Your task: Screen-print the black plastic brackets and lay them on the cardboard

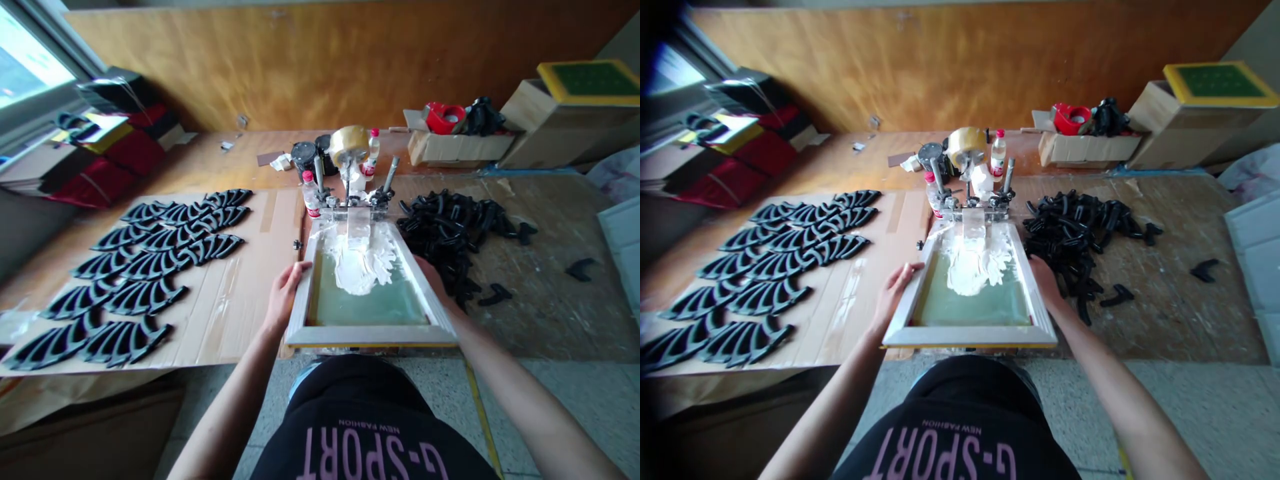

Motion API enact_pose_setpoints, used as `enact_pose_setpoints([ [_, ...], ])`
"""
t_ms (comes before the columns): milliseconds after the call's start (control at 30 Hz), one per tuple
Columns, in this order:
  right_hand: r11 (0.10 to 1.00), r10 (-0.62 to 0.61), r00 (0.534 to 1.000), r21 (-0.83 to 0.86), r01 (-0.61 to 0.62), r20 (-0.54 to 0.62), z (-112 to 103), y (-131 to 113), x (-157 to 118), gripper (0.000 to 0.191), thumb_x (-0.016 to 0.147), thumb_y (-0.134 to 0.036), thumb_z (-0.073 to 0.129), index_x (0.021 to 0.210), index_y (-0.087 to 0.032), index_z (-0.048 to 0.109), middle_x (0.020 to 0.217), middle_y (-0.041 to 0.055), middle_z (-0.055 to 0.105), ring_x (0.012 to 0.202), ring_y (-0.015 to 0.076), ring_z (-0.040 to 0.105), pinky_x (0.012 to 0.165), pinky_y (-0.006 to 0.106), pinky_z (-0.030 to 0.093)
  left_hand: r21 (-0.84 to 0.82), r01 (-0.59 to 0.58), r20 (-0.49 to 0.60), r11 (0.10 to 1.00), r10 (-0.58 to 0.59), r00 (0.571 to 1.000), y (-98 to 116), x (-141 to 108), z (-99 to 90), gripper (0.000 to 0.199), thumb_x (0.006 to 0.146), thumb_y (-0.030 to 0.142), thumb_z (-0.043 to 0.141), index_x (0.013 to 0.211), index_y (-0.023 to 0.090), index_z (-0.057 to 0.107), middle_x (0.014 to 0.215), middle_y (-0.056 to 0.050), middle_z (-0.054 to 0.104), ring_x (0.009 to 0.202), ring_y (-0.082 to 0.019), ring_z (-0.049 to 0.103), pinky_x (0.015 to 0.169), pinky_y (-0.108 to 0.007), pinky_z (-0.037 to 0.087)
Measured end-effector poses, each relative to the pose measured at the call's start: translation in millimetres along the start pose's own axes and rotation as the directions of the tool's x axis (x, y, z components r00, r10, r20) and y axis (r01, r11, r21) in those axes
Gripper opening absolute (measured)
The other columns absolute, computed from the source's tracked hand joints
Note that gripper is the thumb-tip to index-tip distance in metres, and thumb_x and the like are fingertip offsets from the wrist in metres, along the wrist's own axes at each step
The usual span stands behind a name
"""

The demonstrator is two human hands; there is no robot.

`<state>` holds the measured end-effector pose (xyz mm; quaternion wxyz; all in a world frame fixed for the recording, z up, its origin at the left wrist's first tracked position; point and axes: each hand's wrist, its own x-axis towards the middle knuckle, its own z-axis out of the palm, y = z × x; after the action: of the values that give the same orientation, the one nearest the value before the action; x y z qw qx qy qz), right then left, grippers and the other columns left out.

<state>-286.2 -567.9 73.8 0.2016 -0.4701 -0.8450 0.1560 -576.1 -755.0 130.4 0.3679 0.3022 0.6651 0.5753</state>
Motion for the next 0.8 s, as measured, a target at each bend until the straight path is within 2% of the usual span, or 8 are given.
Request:
enact_pose_setpoints([
  [100,0.997,-0.07,0.986,-0.006,0.07,-0.148,-18.3,-7.9,31.7,0.036,0.091,-0.028,0.055,0.122,-0.013,0.065,0.125,0.0131,0.064,0.116,0.0284,0.06,0.102,0.046,0.047,0.046,0.115,0.035,0.992,-0.117,0.993,-41.2,-7.1,1.7,0.063,0.079,0.052,0.065,0.133,0.019,0.057,0.078,-0.001,0.066,0.062,-0.012,0.056,0.055,-0.022,0.044],
  [200,0.954,-0.299,0.936,-0.036,0.298,-0.183,-9.9,-52.5,60.1,0.06,0.08,-0.031,0.073,0.134,-0.016,0.053,0.147,0.0154,0.042,0.133,0.0356,0.042,0.108,0.056,0.037,0.08,0.14,0.011,0.987,-0.141,0.99,-67.9,-3.2,8.4,0.072,0.078,0.047,0.067,0.14,0.018,0.049,0.072,0.001,0.063,0.057,-0.012,0.054,0.053,-0.023,0.042],
  [300,0.915,-0.398,0.916,-0.061,0.4,0.042,10.1,-91.4,65.9,0.036,0.08,-0.025,0.073,0.113,-0.016,0.062,0.121,0.0142,0.06,0.112,0.03,0.055,0.096,0.046,0.046,0.118,0.136,-0.008,0.984,-0.136,0.991,-79.0,1.6,10.4,0.069,0.078,0.046,0.067,0.139,0.017,0.051,0.068,0.002,0.059,0.057,-0.011,0.052,0.054,-0.022,0.042],
  [400,0.885,-0.427,0.878,-0.1,0.455,0.216,19.9,-99.2,42.5,0.007,0.083,-0.012,0.062,0.089,-0.017,0.063,0.089,0.0084,0.065,0.089,0.023,0.059,0.079,0.033,0.048,0.141,0.142,-0.022,0.98,-0.141,0.99,-83.3,2.9,8.6,0.066,0.078,0.045,0.068,0.136,0.018,0.054,0.067,0.003,0.058,0.058,-0.011,0.053,0.055,-0.022,0.043],
  [600,0.656,-0.727,0.589,0.105,0.747,0.352,-2.9,-79.5,0.7,0.023,0.079,-0.002,0.053,0.087,-0.019,0.066,0.084,0.0043,0.065,0.082,0.0193,0.058,0.074,0.029,0.044,0.152,0.149,-0.076,0.977,-0.139,0.987,-89.2,2.3,8.8,0.06,0.078,0.043,0.068,0.133,0.018,0.057,0.073,0.0,0.062,0.064,-0.013,0.056,0.06,-0.024,0.046],
  [633,0.657,-0.732,0.586,0.128,0.743,0.348,-5.1,-79.1,1.2,0.021,0.078,-0.003,0.054,0.085,-0.019,0.067,0.082,0.0035,0.065,0.081,0.019,0.058,0.073,0.029,0.044,0.149,0.15,-0.076,0.977,-0.14,0.987,-89.3,2.4,9.1,0.061,0.078,0.043,0.068,0.133,0.018,0.057,0.073,0.0,0.062,0.065,-0.013,0.057,0.06,-0.024,0.046],
  [733,0.729,-0.674,0.697,0.066,0.681,0.245,-0.7,-80.7,1.5,0.02,0.08,-0.005,0.054,0.084,-0.019,0.067,0.082,0.0048,0.066,0.083,0.0206,0.057,0.074,0.031,0.044,0.132,0.149,-0.061,0.98,-0.142,0.988,-88.2,3.1,9.3,0.062,0.078,0.044,0.068,0.133,0.017,0.056,0.073,0.0,0.063,0.064,-0.014,0.057,0.06,-0.024,0.046],
  [800,0.737,-0.667,0.725,0.006,0.676,0.172,6.6,-80.5,-5.7,0.024,0.083,-0.004,0.05,0.091,-0.017,0.069,0.088,0.0074,0.068,0.087,0.022,0.057,0.076,0.033,0.044,0.122,0.143,-0.05,0.982,-0.138,0.989,-87.4,3.6,9.1,0.063,0.077,0.045,0.068,0.132,0.016,0.057,0.072,0.0,0.063,0.063,-0.014,0.057,0.059,-0.025,0.046],
])
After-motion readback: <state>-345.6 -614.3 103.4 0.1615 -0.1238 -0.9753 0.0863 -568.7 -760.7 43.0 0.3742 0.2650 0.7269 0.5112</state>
